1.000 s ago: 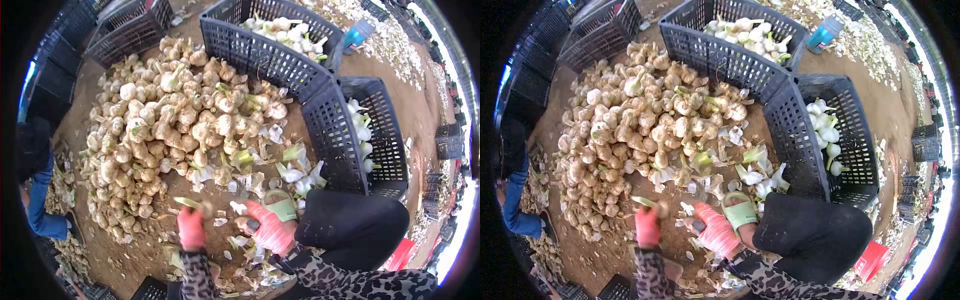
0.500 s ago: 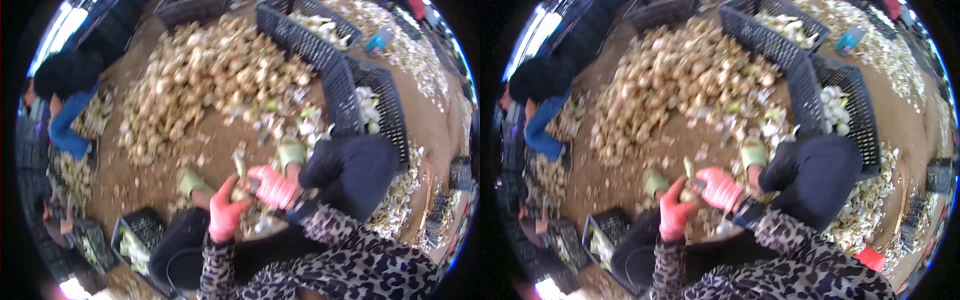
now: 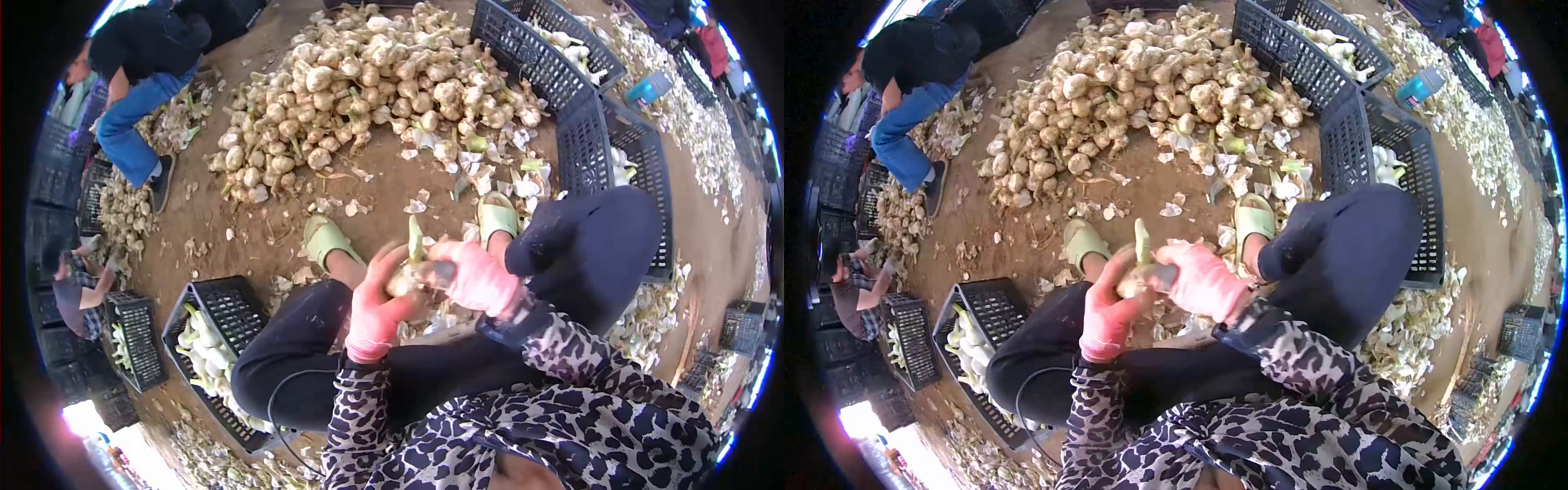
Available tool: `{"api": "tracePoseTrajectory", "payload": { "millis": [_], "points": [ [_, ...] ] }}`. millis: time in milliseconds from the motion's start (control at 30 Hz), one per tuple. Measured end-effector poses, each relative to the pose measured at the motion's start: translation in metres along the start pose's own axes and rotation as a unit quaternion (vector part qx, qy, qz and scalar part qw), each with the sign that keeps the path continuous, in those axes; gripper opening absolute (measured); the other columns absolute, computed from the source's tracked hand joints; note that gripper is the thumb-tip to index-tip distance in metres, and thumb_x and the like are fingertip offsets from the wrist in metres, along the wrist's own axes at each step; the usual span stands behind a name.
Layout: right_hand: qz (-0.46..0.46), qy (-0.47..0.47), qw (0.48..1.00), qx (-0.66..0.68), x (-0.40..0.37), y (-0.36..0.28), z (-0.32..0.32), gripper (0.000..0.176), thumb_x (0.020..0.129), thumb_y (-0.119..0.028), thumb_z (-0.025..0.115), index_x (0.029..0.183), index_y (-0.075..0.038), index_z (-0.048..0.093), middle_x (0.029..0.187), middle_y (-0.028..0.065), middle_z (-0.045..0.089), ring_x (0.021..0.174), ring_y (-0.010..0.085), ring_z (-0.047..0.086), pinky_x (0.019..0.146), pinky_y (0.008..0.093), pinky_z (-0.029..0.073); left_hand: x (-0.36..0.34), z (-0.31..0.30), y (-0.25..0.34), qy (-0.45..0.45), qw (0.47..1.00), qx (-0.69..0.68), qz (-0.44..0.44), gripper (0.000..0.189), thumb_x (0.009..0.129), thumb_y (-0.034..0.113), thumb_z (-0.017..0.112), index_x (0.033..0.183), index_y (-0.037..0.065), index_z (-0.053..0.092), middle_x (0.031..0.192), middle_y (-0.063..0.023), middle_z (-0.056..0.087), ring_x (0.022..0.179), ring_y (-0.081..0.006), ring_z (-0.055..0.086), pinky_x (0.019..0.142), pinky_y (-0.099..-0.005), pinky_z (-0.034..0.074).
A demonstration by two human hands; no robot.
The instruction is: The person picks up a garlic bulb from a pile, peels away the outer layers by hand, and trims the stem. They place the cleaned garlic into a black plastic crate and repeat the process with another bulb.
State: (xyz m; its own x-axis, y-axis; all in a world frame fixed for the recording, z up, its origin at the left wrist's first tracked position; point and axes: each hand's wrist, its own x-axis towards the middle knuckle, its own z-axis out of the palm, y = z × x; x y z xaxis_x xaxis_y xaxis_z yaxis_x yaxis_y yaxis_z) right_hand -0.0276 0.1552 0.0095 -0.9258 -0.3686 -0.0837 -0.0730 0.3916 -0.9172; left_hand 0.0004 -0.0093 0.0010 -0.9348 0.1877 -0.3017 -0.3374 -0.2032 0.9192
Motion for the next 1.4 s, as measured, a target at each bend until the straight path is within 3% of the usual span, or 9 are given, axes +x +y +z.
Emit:
{"api": "tracePoseTrajectory", "payload": {
  "millis": [133,300,467,567,633,700,900,1133,1400],
  "points": [
    [0.075,0.056,0.996,0.003,0.006,0.007,0.024,0.022,0.076,-0.021,0.060,0.079,0.000,0.057,0.077,0.0188,0.056,0.077,0.0358,0.054,0.067,0.0412,0.042,0.004,-0.001,-0.002,0.027,0.957,0.262,0.122,0.059,0.059,0.003,0.069,0.115,0.002,0.051,0.121,-0.0115,0.045,0.110,-0.0208,0.045,0.092,-0.0301,0.036],
    [-0.007,0.040,0.999,0.006,0.009,0.023,0.022,0.019,0.076,-0.018,0.059,0.080,0.000,0.058,0.078,0.0188,0.056,0.078,0.0377,0.053,0.069,0.0406,0.043,0.006,-0.003,0.008,-0.031,0.990,-0.116,-0.076,0.059,0.061,-0.005,0.065,0.117,-0.002,0.048,0.108,-0.0110,0.055,0.098,-0.0191,0.054,0.087,-0.0299,0.043],
    [0.079,-0.027,0.979,0.187,0.016,0.009,0.005,0.015,0.080,-0.004,0.054,0.092,0.002,0.061,0.078,0.0079,0.060,0.068,0.0142,0.057,0.062,0.0281,0.047,0.015,-0.012,0.001,-0.033,0.965,-0.258,-0.022,0.061,0.065,-0.006,0.062,0.122,-0.003,0.043,0.114,-0.0178,0.053,0.101,-0.0226,0.055,0.088,-0.0339,0.044],
    [0.222,-0.029,0.905,0.362,0.019,0.012,0.008,0.014,0.082,-0.005,0.052,0.091,0.002,0.061,0.077,0.0057,0.059,0.070,0.0136,0.057,0.063,0.0269,0.047,0.025,-0.021,-0.011,-0.010,0.972,0.185,0.144,0.062,0.059,-0.001,0.068,0.118,0.001,0.048,0.121,-0.0118,0.048,0.110,-0.0221,0.047,0.094,-0.0333,0.036],
    [0.110,-0.054,0.992,0.020,0.021,0.004,0.005,0.017,0.075,-0.011,0.062,0.088,-0.001,0.062,0.078,0.0125,0.060,0.072,0.0242,0.059,0.064,0.0325,0.046,0.021,-0.011,-0.013,0.009,0.951,0.272,0.148,0.062,0.059,-0.001,0.068,0.118,0.001,0.048,0.122,-0.0096,0.047,0.110,-0.0211,0.047,0.094,-0.0330,0.036],
    [0.140,-0.003,0.990,-0.009,0.019,0.010,0.012,0.018,0.070,-0.013,0.065,0.085,-0.003,0.063,0.078,0.0159,0.060,0.073,0.0295,0.058,0.066,0.0353,0.045,0.021,-0.006,-0.014,0.024,0.921,0.358,0.154,0.063,0.059,-0.001,0.069,0.118,0.001,0.048,0.122,-0.0075,0.046,0.110,-0.0201,0.046,0.094,-0.0326,0.035],
    [0.108,-0.002,0.993,0.043,0.013,0.016,0.007,0.017,0.069,-0.015,0.067,0.080,-0.003,0.062,0.069,0.0152,0.058,0.066,0.0319,0.058,0.059,0.0355,0.045,0.014,-0.004,-0.008,0.077,0.979,-0.185,-0.027,0.059,0.063,0.003,0.065,0.119,-0.004,0.046,0.099,-0.0099,0.056,0.088,-0.0194,0.056,0.078,-0.0261,0.044],
    [0.038,0.012,0.999,0.030,0.004,0.018,0.002,0.018,0.067,-0.015,0.068,0.080,-0.003,0.063,0.074,0.0168,0.060,0.069,0.0330,0.058,0.059,0.0359,0.045,0.013,-0.013,-0.020,-0.060,0.949,-0.301,-0.065,0.051,0.083,0.039,0.051,0.114,-0.001,0.044,0.092,-0.0188,0.057,0.054,-0.0196,0.053,0.035,-0.0234,0.037],
    [0.060,-0.020,0.997,0.045,0.008,0.014,-0.007,0.017,0.071,-0.014,0.065,0.081,-0.001,0.061,0.068,0.0143,0.059,0.063,0.0249,0.057,0.058,0.0324,0.044,0.008,-0.016,-0.012,-0.019,0.970,-0.231,-0.079,0.045,0.085,0.040,0.049,0.107,0.000,0.047,0.088,-0.0157,0.059,0.057,-0.0190,0.054,0.045,-0.0261,0.043]
  ]
}}
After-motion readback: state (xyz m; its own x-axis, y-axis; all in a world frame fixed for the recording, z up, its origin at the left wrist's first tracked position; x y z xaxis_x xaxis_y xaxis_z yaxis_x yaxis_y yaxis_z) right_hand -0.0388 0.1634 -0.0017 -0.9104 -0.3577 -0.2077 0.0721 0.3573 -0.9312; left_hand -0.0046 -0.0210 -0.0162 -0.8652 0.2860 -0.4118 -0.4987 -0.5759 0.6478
